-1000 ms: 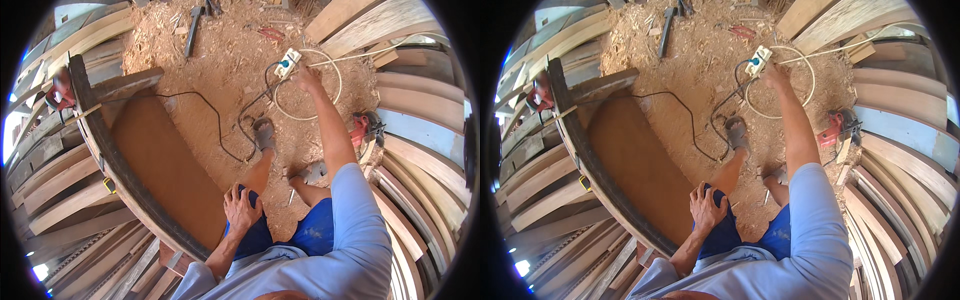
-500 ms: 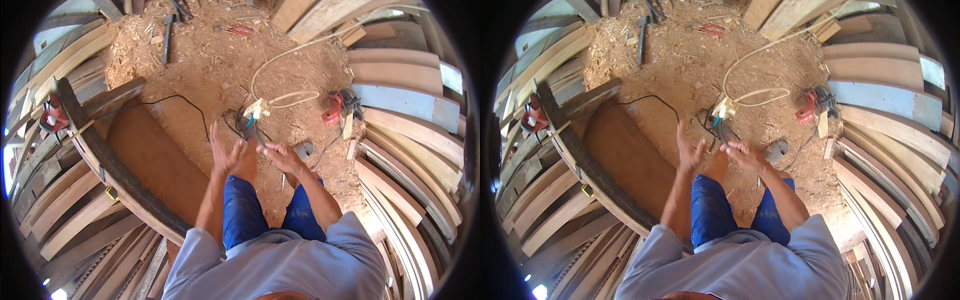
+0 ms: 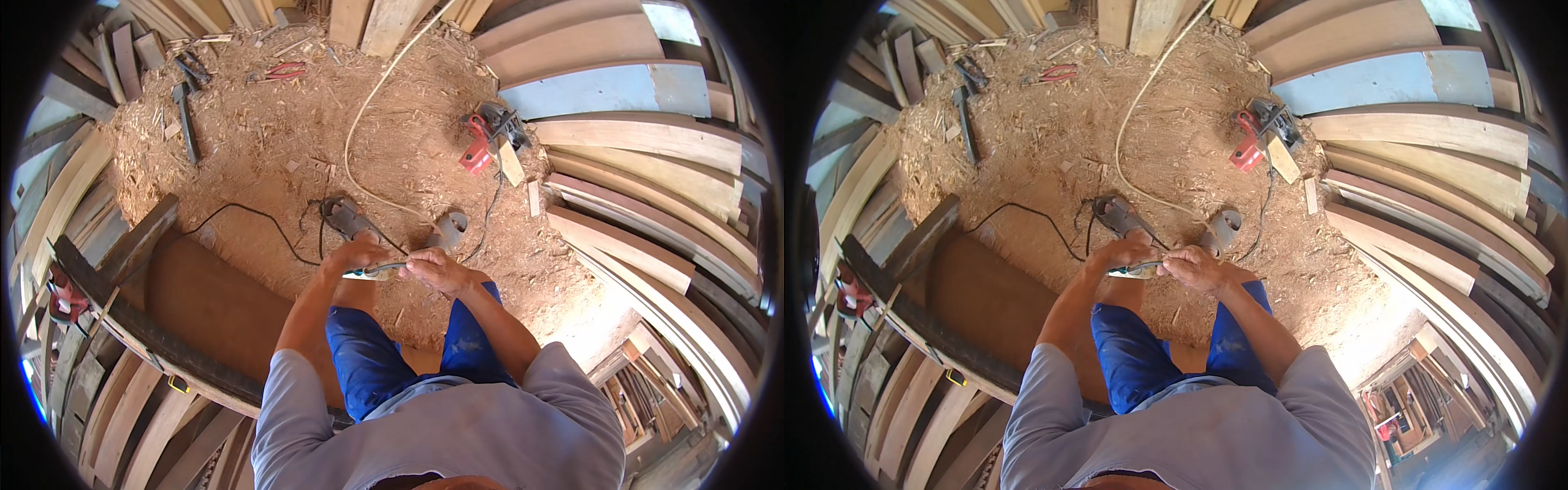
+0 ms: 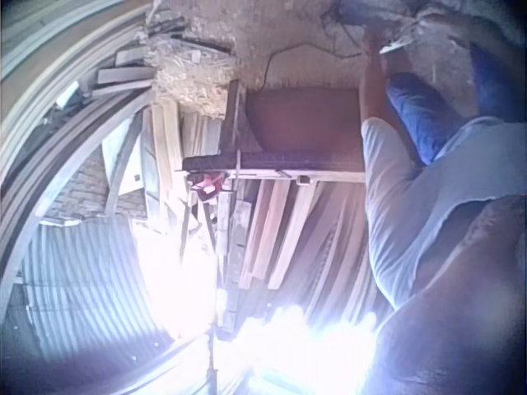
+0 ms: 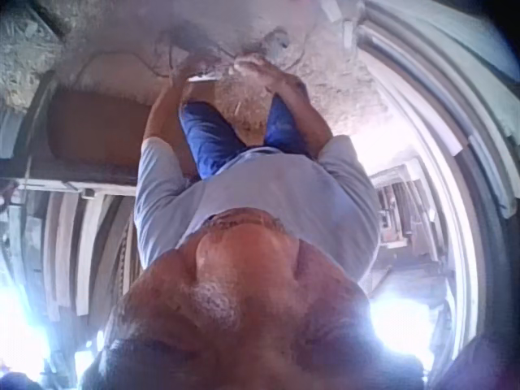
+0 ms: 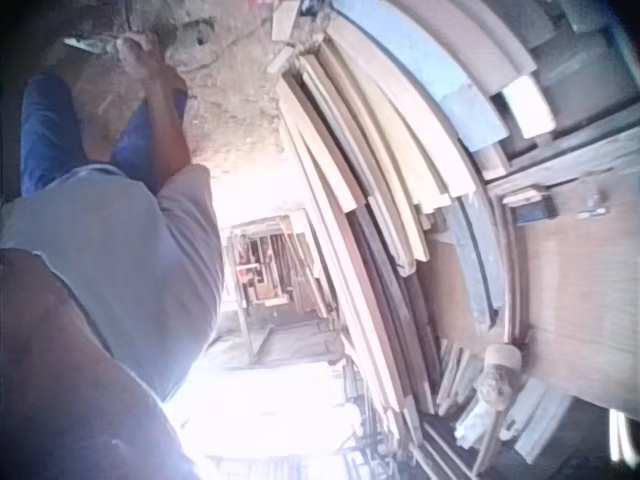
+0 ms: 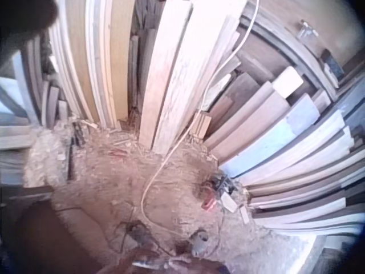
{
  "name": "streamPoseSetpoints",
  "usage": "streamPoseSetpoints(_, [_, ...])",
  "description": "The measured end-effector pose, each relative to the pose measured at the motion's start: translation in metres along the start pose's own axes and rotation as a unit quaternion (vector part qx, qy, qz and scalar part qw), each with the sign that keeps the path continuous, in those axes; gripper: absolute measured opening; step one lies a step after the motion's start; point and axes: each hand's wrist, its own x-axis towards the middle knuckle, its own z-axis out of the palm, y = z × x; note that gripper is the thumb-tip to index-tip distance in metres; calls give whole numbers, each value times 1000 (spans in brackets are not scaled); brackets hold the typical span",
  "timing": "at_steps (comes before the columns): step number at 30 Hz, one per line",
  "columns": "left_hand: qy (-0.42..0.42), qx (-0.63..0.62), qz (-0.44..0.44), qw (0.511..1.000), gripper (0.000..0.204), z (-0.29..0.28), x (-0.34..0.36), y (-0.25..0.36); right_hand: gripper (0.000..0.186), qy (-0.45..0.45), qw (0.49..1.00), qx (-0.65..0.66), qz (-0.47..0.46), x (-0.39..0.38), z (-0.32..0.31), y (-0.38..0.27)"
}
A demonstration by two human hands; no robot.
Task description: The person works on a circular saw by manipulating parts near the blade using a small tool.
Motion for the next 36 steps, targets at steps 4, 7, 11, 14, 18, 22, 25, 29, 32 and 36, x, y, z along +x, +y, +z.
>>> streamPoseSetpoints(4, [-12,-12,-42,999,62,-13,-26,-4,38,-7,999,-35,-32,11,-12,29])
streamPoseSetpoints(7, [89,84,-145,982,75,-31,-37,14,40,-81,995,-56,33,10,-16,31])
streamPoseSetpoints(11, [472,254,-5,844,74,-3,-6,-43,39,-2,972,-134,192,32,9,-4])
streamPoseSetpoints(14, [455,-140,-178,861,72,-27,1,53,38,120,983,-94,104,96,17,23])
streamPoseSetpoints(18, [406,-216,-149,875,74,-33,-16,77,36,170,930,-325,-20,122,-1,38])
streamPoseSetpoints(22, [325,-191,-61,924,80,-22,-13,64,38,181,890,-416,-52,86,0,27])
streamPoseSetpoints(25, [262,-294,45,918,84,-17,-2,62,40,198,865,-458,-50,71,7,18])
streamPoseSetpoints(29, [224,-371,80,897,83,-17,2,78,55,239,833,-487,-114,73,-10,24])
streamPoseSetpoints(32, [223,-227,42,947,82,-37,-4,90,56,192,847,-477,-139,77,-28,29])
streamPoseSetpoints(36, [429,-174,-104,880,67,-54,-5,47,46,191,872,-439,-106,45,-28,-17])
